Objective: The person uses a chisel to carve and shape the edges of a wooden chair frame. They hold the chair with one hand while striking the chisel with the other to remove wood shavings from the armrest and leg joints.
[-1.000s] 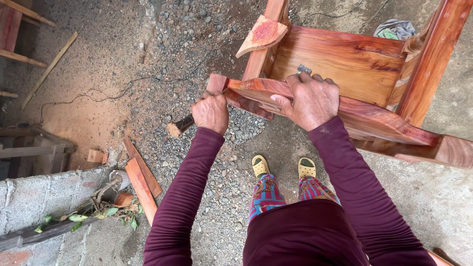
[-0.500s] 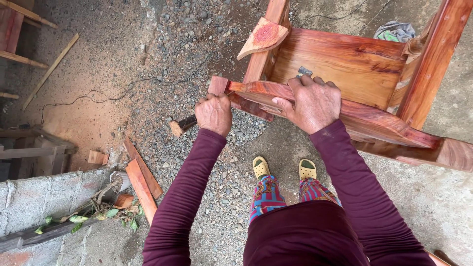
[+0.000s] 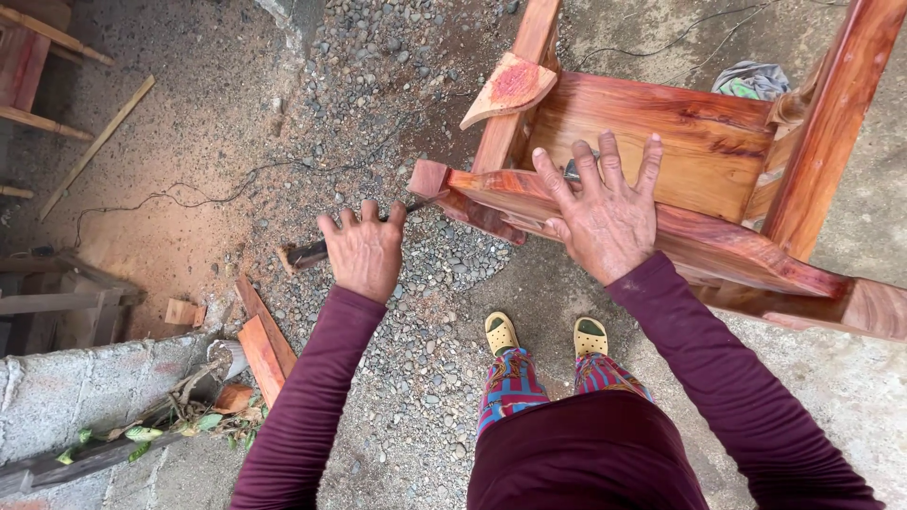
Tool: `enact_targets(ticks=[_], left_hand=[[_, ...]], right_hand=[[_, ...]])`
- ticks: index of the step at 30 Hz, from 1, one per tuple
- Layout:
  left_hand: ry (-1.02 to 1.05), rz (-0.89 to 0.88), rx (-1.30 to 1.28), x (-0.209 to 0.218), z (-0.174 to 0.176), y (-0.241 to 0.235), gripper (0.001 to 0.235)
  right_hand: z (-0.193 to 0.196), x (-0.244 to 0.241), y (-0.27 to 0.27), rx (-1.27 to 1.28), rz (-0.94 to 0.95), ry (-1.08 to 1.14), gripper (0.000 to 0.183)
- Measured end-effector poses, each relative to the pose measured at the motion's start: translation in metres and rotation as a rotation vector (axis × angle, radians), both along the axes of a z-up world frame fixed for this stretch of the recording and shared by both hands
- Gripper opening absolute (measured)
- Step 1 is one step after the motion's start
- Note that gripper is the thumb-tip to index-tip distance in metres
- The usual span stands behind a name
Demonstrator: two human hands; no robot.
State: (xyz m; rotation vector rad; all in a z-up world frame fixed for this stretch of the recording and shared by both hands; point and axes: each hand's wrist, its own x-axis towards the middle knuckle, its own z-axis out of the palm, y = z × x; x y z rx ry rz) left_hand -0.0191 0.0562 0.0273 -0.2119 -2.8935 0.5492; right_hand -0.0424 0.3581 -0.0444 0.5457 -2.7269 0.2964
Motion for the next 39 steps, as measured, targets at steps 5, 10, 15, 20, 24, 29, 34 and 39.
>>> enact_targets(ticks=[5,10,15,20,24,29,34,39], left_hand=[[-0.004,-0.098,-0.373,-0.022,0.007,0.007,0.024],[-0.005,-0.192,-0.48,-0.052,-0.002,0.017,0.021],[0.013,-0.254,-0.435,-0.072,-0.019,0.017,0.017],[0.071,-0.3,-0.369,-0.079,-0.029,0.009,0.013],[0.037,-0.285,-0.363,-0.079,-0.032,0.01,0.015],[0.054,-0.259,-0.408,-0.08,-0.038,0.011,0.019],[0.045,-0.265,-0.395,-0.079,-0.042,0.011,0.019],[0.023,-0.271,-0.486,-0.075,-0.042,0.009,0.018]], right_hand=[[-0.007,0.007,-0.004,0.014,-0.025,-0.025,0.095],[-0.005,0.014,-0.007,-0.094,-0.035,-0.024,0.091],[-0.006,0.015,-0.008,-0.088,-0.066,-0.024,0.092],[-0.003,0.013,-0.009,-0.141,-0.035,-0.064,0.095],[-0.002,0.014,-0.009,-0.153,-0.031,-0.068,0.094],[-0.001,0.015,-0.009,-0.145,-0.028,-0.053,0.092],[0.0,0.015,-0.007,-0.154,-0.016,-0.064,0.093],[-0.003,0.014,-0.008,-0.16,-0.017,-0.051,0.092]])
